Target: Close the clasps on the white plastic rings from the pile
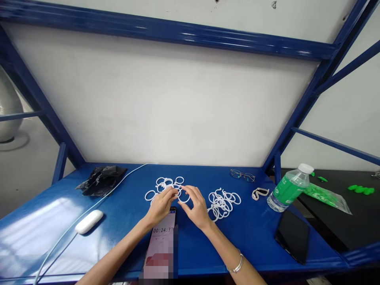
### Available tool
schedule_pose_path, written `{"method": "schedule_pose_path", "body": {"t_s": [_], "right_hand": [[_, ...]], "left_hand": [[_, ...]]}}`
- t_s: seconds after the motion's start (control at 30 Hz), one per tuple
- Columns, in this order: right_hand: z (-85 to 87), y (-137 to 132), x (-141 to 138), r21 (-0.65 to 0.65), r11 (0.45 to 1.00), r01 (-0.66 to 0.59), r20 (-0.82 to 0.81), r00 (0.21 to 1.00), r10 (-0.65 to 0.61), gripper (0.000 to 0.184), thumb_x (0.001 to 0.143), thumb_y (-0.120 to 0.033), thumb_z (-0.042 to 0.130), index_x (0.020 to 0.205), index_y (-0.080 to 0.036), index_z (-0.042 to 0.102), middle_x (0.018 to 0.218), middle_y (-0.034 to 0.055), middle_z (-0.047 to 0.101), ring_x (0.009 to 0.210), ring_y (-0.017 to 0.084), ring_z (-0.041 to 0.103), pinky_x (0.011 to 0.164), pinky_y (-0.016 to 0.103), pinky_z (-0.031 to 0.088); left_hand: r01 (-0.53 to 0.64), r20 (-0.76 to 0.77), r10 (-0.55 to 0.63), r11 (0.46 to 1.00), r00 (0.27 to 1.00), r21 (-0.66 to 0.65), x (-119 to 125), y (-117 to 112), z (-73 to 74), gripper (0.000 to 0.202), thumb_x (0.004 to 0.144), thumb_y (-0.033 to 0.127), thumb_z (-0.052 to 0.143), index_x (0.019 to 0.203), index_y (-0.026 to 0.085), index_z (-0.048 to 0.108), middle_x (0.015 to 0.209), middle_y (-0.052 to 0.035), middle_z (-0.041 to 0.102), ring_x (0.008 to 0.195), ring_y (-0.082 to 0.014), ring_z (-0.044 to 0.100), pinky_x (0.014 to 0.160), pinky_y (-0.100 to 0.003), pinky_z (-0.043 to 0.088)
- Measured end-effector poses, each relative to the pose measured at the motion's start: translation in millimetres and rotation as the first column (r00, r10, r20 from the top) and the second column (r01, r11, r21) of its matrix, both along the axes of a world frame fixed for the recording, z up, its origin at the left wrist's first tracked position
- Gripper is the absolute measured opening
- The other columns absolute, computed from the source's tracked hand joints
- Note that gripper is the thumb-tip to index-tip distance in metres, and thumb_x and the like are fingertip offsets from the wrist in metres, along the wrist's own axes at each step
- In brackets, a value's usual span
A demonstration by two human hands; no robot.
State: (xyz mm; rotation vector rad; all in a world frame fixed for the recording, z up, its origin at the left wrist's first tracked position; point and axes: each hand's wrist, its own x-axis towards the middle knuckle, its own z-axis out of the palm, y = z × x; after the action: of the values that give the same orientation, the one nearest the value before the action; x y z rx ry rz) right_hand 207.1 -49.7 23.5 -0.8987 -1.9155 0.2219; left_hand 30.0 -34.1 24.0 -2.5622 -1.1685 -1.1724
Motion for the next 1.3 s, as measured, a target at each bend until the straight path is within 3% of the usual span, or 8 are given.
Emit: {"method": "schedule_pose_path", "body": {"t_s": [0.8,1.03,1.3], "right_hand": [[1.3,-0.7,0.3,-0.007,1.000,0.002,-0.012,1.000,-0.003,0.038,0.089,-0.026,0.060,0.126,-0.025,0.052,0.114,0.0093,0.060,0.090,0.022,0.061,0.085,0.040,0.052],[0.2,1.9,-0.1,-0.029,0.999,0.016,0.002,1.000,-0.016,0.039,0.090,-0.024,0.058,0.128,-0.023,0.050,0.117,0.0103,0.059,0.100,0.023,0.060,0.089,0.041,0.052],[3.4,1.9,0.6,-0.012,1.000,0.026,0.031,0.999,-0.025,0.036,0.091,-0.025,0.055,0.126,-0.023,0.052,0.121,0.0096,0.059,0.116,0.025,0.052,0.097,0.045,0.047]], "left_hand": [[0.002,0.002,-0.002,1.000,1.000,0.017,0.0,-0.9,2.2,0.024,0.099,0.022,0.030,0.093,0.018,0.053,0.080,-0.0035,0.062,0.062,-0.0143,0.059,0.053,-0.022,0.042],[0.042,0.076,-0.042,0.999,0.996,0.001,-0.9,-1.0,0.5,0.022,0.099,0.027,0.035,0.094,0.018,0.055,0.082,-0.0036,0.064,0.066,-0.0128,0.060,0.060,-0.022,0.046],[0.020,0.054,-0.021,0.999,0.998,0.030,0.0,-1.8,2.9,0.025,0.099,0.030,0.035,0.095,0.018,0.056,0.081,-0.0036,0.064,0.067,-0.0126,0.062,0.059,-0.022,0.047]]}}
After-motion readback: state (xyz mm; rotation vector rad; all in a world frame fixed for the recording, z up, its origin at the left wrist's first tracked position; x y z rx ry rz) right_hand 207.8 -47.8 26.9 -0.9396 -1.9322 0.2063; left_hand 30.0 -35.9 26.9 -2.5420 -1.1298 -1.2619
